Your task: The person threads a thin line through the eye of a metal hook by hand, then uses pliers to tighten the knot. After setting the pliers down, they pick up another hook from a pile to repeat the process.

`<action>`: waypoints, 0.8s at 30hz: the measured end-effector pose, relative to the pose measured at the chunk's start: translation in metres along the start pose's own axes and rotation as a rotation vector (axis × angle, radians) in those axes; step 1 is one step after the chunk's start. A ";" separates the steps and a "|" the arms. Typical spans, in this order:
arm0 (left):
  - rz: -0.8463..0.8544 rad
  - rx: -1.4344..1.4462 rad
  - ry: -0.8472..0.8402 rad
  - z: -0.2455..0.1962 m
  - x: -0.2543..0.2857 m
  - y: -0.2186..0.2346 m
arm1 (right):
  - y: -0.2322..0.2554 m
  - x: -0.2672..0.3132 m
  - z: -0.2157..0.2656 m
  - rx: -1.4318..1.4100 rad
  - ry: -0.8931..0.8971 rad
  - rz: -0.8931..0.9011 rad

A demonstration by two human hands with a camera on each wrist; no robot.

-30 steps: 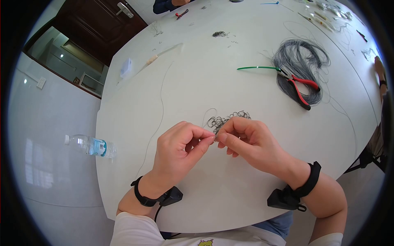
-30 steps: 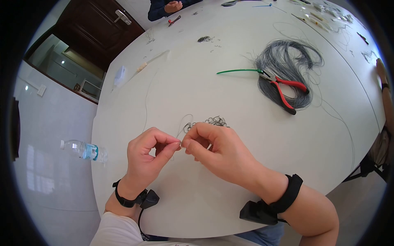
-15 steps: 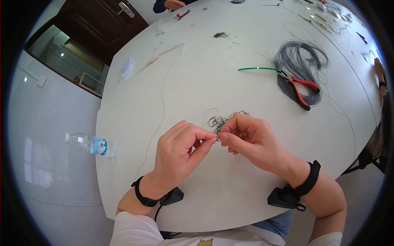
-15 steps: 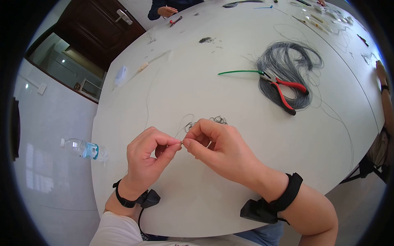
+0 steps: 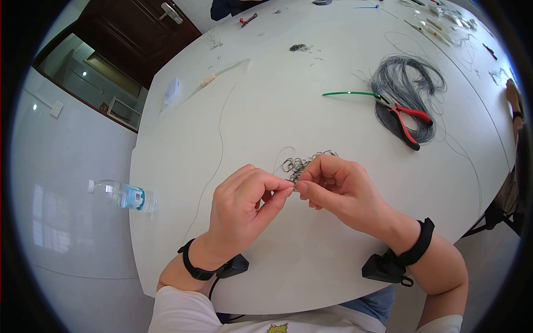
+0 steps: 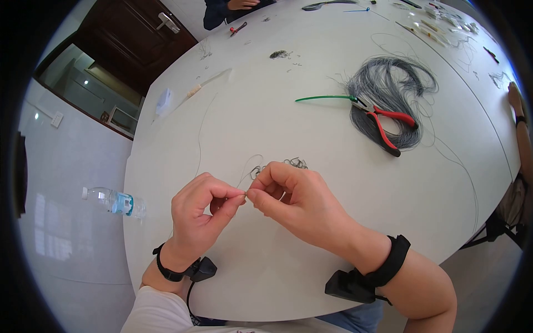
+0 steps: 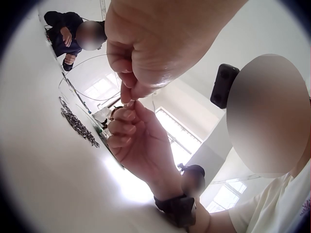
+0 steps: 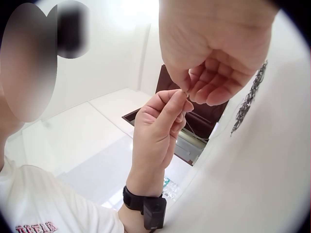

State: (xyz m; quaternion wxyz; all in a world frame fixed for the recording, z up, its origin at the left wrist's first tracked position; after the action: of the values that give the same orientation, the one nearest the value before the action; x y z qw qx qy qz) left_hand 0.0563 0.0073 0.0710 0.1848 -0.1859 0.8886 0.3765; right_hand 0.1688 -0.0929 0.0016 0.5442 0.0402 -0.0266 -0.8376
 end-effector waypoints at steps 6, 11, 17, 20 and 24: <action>-0.007 0.019 -0.004 0.000 -0.001 0.000 | -0.001 0.000 0.003 0.005 -0.015 0.005; -0.012 0.031 0.001 0.001 0.000 0.001 | -0.001 0.000 0.003 -0.018 -0.016 0.009; 0.016 0.027 0.005 0.001 0.000 0.000 | -0.001 0.000 0.004 0.013 -0.019 0.061; -0.012 0.026 -0.005 0.001 0.000 0.000 | -0.002 0.000 0.002 -0.005 -0.002 0.014; -0.011 0.023 -0.004 0.000 0.001 0.001 | -0.001 0.001 0.002 0.002 -0.006 0.011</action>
State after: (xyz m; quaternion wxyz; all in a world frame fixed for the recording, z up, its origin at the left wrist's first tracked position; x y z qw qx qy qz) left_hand 0.0557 0.0079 0.0709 0.1906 -0.1880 0.8914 0.3656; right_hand 0.1673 -0.0929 0.0029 0.5487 0.0382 -0.0290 -0.8346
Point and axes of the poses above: each hand's wrist, its own x-axis away from the middle knuckle, its own y-axis out of the back of the hand, z = x × y, the point moved 6 cm from there along -x, towards the middle knuckle, and after that the axes turned 14 degrees about x, right-handed, at the moved point
